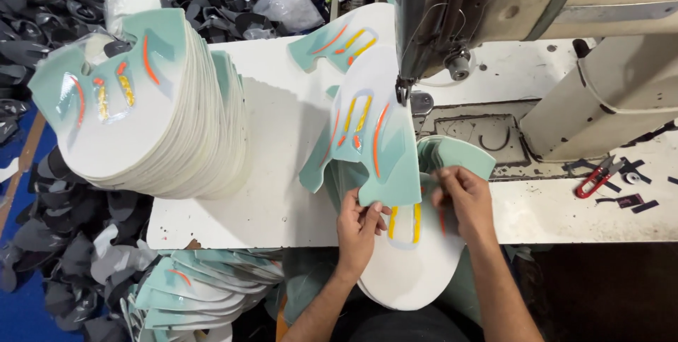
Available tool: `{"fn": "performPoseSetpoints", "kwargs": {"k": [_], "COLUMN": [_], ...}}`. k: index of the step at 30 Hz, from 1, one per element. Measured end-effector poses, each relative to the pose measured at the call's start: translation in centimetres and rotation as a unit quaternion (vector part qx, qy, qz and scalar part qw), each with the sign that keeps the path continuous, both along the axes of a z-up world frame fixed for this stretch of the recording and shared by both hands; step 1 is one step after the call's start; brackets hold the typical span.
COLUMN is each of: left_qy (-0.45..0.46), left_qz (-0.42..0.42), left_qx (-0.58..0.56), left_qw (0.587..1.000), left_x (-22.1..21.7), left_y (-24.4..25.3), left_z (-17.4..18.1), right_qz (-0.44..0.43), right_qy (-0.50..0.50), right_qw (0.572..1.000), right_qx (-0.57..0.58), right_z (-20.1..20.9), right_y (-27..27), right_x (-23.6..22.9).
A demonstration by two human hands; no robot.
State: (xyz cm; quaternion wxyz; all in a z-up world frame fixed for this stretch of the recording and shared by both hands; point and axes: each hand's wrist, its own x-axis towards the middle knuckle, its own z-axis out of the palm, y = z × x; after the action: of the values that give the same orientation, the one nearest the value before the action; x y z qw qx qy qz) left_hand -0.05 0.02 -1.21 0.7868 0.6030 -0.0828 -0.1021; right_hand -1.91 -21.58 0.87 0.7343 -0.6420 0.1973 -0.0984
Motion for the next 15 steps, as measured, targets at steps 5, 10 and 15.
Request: {"fn": "performPoseSetpoints", "kwargs": {"k": [5, 10, 15], "left_qy": [0.000, -0.018, 0.056], "left_qz": [0.004, 0.007, -0.035], "left_qx": [0.003, 0.035, -0.099], "left_qw": [1.000, 0.999, 0.993], "left_x": [0.0, 0.2, 1.7], "left_y": [-0.2, -0.1, 0.2], "left_z": [0.8, -0.6, 2.4], "right_qz": [0.013, -0.018, 0.047], "right_qy": [-0.109, -0.034, -0.122], "right_qw": [0.992, 0.999, 0.978], "right_qx": [0.058, -0.024, -0.164], "right_z": [-8.0, 1.7, 6.7], "right_y": [-2.8, 0.6, 2.7], "right_x": [-0.5, 1.5, 3.9]}}
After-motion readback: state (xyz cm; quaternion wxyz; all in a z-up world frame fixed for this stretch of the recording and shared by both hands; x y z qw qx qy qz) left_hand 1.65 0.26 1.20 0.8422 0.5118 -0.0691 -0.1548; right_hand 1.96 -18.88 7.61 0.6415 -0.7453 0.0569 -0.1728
